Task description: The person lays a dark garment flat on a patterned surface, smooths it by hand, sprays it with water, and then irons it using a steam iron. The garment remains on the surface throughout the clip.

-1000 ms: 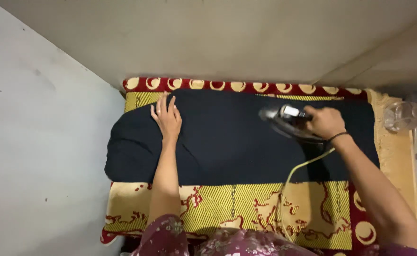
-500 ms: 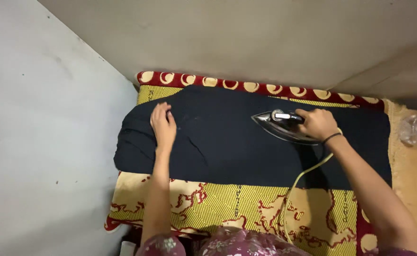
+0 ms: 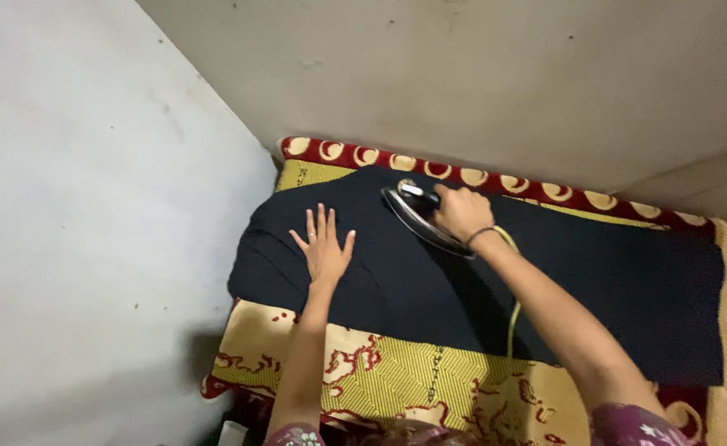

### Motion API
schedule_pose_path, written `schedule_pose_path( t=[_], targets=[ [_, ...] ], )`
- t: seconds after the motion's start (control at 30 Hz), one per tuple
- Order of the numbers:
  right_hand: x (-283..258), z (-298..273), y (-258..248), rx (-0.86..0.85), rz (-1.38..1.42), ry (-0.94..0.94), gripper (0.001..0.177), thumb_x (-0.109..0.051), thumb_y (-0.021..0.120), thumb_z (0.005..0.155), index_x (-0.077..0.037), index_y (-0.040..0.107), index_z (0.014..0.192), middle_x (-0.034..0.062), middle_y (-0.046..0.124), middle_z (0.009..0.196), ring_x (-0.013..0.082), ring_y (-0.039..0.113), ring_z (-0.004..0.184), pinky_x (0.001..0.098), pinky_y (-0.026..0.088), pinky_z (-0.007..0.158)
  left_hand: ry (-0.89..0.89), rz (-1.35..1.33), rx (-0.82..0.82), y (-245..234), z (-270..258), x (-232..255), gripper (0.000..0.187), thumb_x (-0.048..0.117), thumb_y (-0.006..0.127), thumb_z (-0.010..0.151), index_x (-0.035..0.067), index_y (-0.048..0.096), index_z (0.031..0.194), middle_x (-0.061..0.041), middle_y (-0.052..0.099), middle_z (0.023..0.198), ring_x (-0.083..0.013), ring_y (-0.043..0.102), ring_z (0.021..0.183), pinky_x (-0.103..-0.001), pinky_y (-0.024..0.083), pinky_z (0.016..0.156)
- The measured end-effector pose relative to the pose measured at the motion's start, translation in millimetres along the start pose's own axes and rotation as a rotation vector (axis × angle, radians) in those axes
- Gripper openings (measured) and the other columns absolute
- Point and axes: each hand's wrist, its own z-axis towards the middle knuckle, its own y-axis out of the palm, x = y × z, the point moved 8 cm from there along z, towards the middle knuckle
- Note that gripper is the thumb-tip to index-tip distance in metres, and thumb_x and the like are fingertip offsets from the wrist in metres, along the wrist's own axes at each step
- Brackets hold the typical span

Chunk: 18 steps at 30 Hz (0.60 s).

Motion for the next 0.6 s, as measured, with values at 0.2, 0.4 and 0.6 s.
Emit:
schedule_pose_path(
  t=[0.2, 0.4, 0.6],
  targets=[
    [-79.2, 21.8, -11.6, -0.008, -0.03, -0.248, 0.047, -0.029, 0.062, 0.086, -0.025, 0.065, 0.133, 0.0211, 0.078, 0.095, 0.043, 0.076, 0.095, 0.0543, 0.061, 0.085, -0.015, -0.021, 0.009, 12.7, 0.5, -8.0, 0.065, 0.05, 0.05, 0.1, 0.011, 0.044, 0.151, -0.007, 0.027, 0.168, -0.0308, 0.015, 0.157, -0.075, 0.004, 0.116],
    [-87.6, 57.7, 9.1, 0.033, 0.033, -0.074, 0.046, -0.032, 0.054, 0.089, -0.025, 0.06, 0.134, 0.016, 0.075, 0.092, 0.0422, 0.075, 0.091, 0.054, 0.061, 0.081, -0.028, -0.074, 0.027, 14.7, -0.9, -10.7, 0.063, 0.047, 0.049, 0.101, 0.009, 0.043, 0.152, -0.007, 0.026, 0.168, -0.0311, 0.015, 0.157, -0.074, 0.004, 0.117],
    [-109.7, 51.8, 7.8, -0.033, -0.095, -0.256, 0.045, -0.032, 0.055, 0.089, -0.028, 0.06, 0.134, 0.0177, 0.076, 0.099, 0.0425, 0.074, 0.098, 0.0542, 0.061, 0.087, -0.035, -0.128, 0.047, 15.9, -2.7, -13.5, 0.054, 0.024, 0.043, 0.103, 0.006, 0.038, 0.154, -0.008, 0.025, 0.169, -0.0306, 0.014, 0.157, -0.072, 0.004, 0.118]
  ],
)
